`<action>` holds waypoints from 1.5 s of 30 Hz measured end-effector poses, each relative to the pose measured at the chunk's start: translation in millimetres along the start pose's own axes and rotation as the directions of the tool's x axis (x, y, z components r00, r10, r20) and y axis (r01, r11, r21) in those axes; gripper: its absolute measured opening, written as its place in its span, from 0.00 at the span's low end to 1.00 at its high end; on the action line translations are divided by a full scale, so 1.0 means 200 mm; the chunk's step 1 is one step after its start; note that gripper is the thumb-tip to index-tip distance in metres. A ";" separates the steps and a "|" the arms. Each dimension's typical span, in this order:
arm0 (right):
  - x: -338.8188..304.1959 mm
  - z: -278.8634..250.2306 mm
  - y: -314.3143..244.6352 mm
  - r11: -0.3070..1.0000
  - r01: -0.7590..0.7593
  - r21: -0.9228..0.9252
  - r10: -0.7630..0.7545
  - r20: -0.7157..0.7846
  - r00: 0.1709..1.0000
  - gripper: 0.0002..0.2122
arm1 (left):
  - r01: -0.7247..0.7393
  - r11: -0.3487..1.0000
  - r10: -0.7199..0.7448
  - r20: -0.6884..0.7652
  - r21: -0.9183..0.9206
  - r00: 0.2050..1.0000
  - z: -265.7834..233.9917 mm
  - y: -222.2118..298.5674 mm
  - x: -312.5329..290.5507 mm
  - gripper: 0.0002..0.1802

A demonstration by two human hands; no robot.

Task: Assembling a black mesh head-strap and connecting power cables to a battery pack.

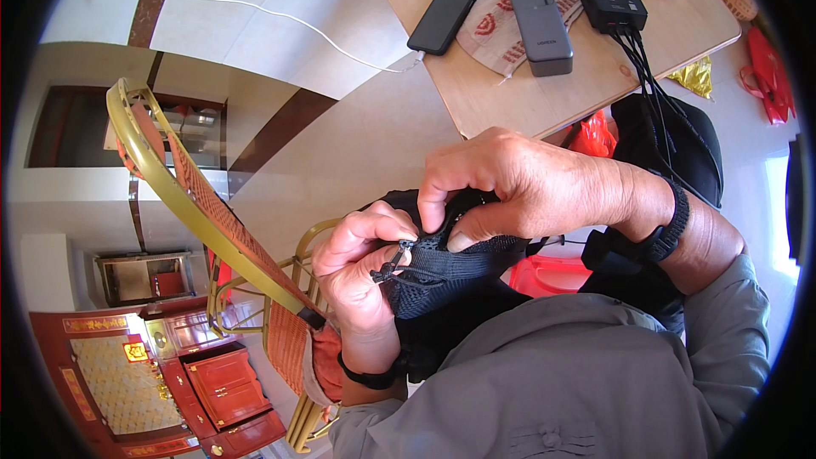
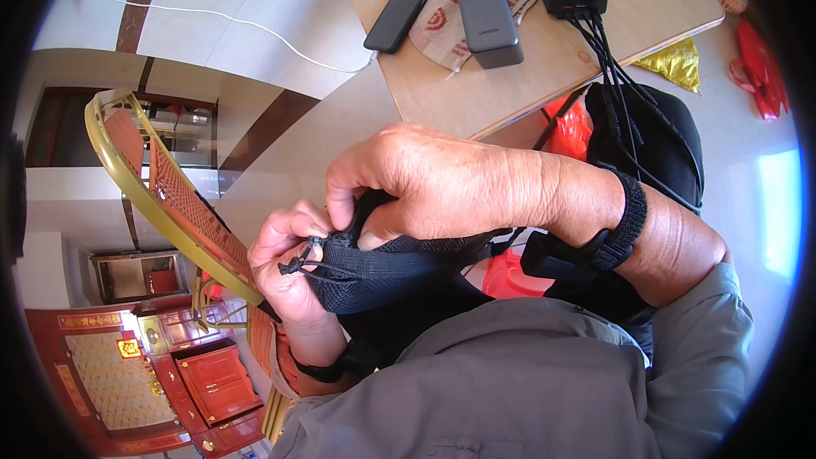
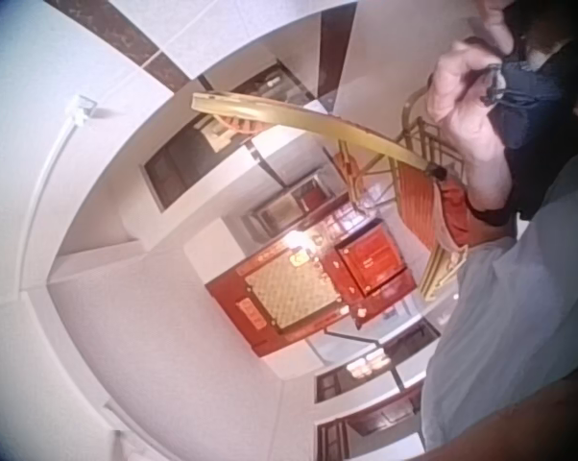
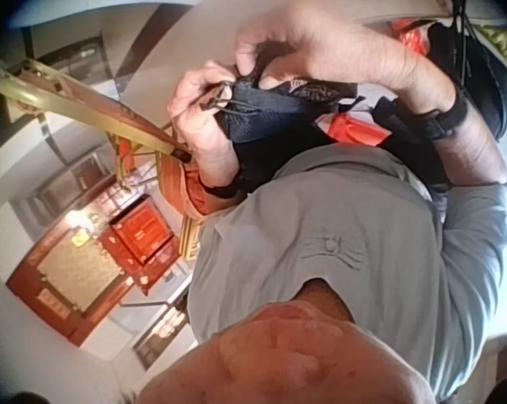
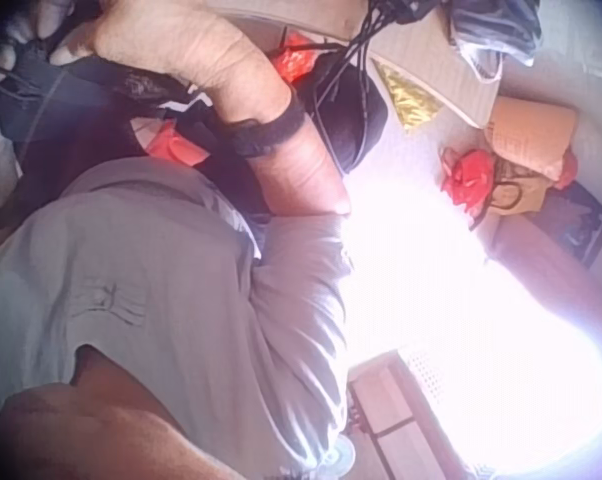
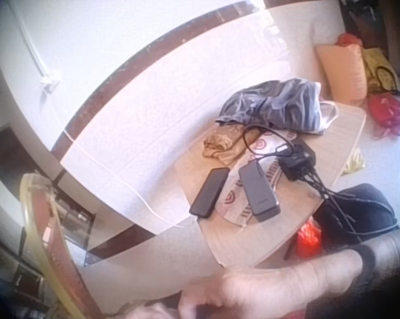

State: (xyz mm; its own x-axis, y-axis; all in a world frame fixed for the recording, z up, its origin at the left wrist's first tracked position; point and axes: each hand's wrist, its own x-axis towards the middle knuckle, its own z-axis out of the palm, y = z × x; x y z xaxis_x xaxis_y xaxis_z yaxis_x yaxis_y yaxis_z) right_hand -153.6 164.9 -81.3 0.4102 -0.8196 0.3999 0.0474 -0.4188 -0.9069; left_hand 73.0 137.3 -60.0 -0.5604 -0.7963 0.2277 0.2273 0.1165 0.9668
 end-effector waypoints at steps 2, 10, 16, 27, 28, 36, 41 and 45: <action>0.00 0.01 0.02 0.999 0.037 -0.028 -0.038 -0.068 0.997 0.09 | -0.004 1.000 0.004 0.005 0.010 1.000 0.00 0.00 0.01 0.10; 0.01 0.03 0.07 0.965 0.029 0.261 -0.001 -0.109 0.994 0.08 | 0.031 0.999 -0.031 0.019 0.024 0.999 0.02 0.02 0.02 0.09; 0.00 0.02 0.03 0.950 -0.146 0.275 0.167 -0.055 0.984 0.08 | 0.029 0.997 -0.032 0.040 0.069 0.999 0.01 0.01 0.01 0.09; -0.01 0.06 0.04 0.994 0.016 0.109 -0.002 -0.130 0.991 0.08 | -0.057 0.966 0.049 0.038 0.253 0.998 0.00 0.03 0.00 0.09; -0.01 0.07 0.05 0.994 0.015 0.110 0.000 -0.132 0.991 0.08 | -0.056 0.966 0.047 0.039 0.252 0.998 0.00 0.03 0.01 0.09; -0.01 0.07 0.04 0.995 0.022 0.093 -0.008 -0.150 0.989 0.07 | -0.171 0.899 0.173 0.033 0.402 0.984 0.05 0.04 -0.01 0.11; -0.01 0.08 0.05 0.996 0.044 0.083 -0.030 -0.170 0.985 0.07 | -0.109 0.946 0.135 -0.064 0.306 0.989 0.08 0.02 -0.01 0.12; -0.02 0.08 0.05 0.995 0.074 0.071 -0.060 -0.189 0.980 0.06 | -0.152 0.957 0.166 -0.037 0.246 0.985 0.04 0.00 -0.01 0.13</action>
State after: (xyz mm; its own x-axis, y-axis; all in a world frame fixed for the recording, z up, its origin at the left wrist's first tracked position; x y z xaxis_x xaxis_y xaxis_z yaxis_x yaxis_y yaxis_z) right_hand -139.7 169.7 -93.9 0.2274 -0.8522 0.4712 0.1420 -0.4497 -0.8818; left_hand 67.2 144.0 -59.7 -0.4848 -0.7875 0.3805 0.1071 0.3783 0.9195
